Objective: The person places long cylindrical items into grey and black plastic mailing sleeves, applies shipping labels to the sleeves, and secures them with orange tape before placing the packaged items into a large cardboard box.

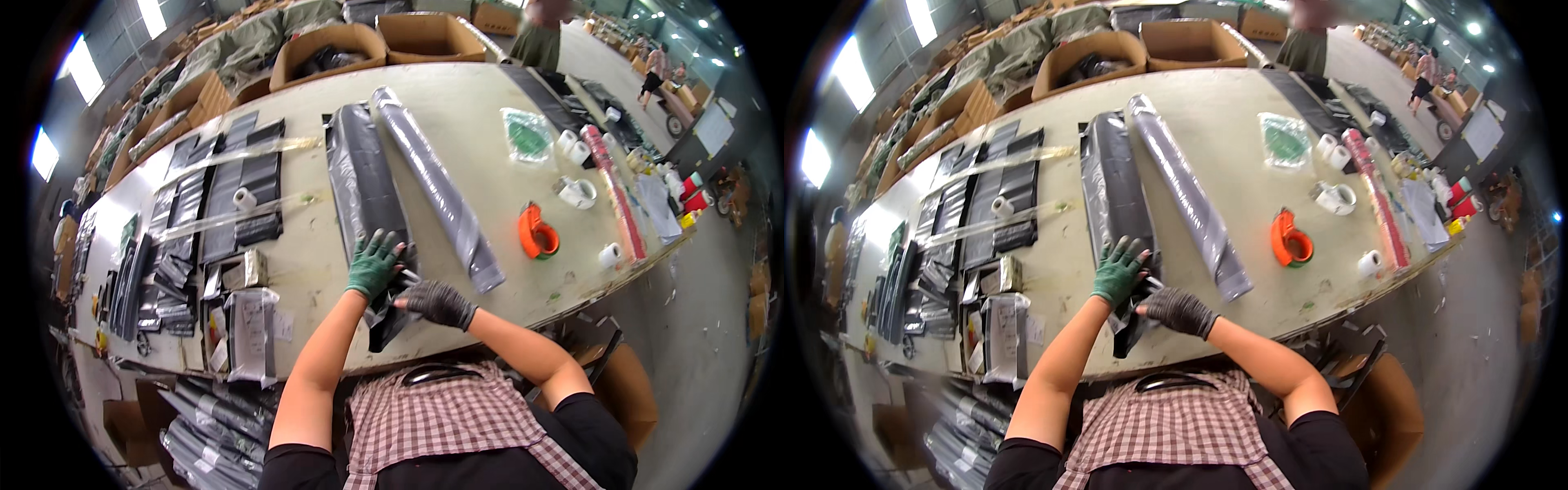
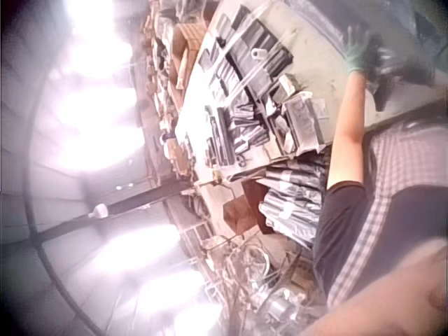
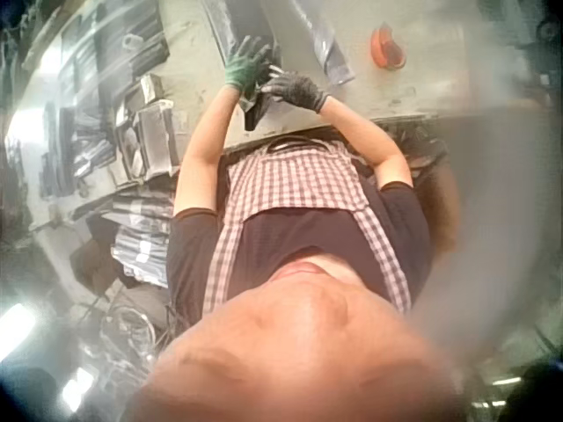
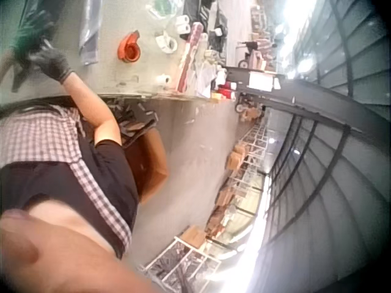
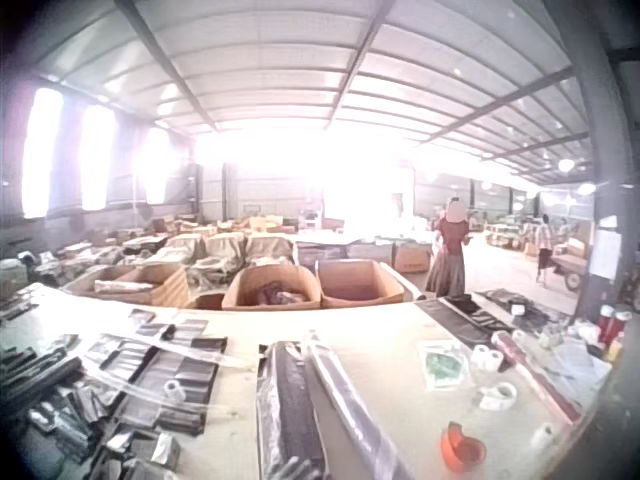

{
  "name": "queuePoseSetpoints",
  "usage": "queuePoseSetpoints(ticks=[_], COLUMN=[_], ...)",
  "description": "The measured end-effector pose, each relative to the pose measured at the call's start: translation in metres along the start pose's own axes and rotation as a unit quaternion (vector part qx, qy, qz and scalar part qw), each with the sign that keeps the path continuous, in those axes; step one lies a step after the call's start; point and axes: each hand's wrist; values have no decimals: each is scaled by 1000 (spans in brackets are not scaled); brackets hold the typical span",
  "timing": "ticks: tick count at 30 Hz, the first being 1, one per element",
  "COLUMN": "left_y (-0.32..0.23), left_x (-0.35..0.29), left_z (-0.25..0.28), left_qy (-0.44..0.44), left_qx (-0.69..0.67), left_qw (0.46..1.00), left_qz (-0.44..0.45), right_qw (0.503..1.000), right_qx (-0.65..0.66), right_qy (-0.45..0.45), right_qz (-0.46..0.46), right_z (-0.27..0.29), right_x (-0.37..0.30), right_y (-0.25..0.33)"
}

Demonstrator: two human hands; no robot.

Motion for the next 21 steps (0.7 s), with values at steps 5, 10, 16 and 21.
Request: queuePoseSetpoints(ticks=[5,10,16,21], left_y=[-7,24,-25,-25], left_x=[-35,-77,-135,-87], left_z=[15,55,84,56], left_qy=[66,18,-42,-188], left_qx=[13,-691,-554,-611], left_qw=[996,698,786,543], left_qz=[-62,185,273,544], right_qw=[992,902,846,817], right_qx=[21,90,187,220], right_qy=[-61,-341,-337,-381], right_qz=[-105,-248,-368,-373], right_z=[9,-19,-30,-26], right_x=[38,41,50,46], right_y=[17,-52,-55,-53])
Point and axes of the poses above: each hand's wrist, its own x-axis towards the middle knuckle, its own z-axis out of the back of the hand, y = z × x, and after that the axes turned 12 degrees about x, right-handed
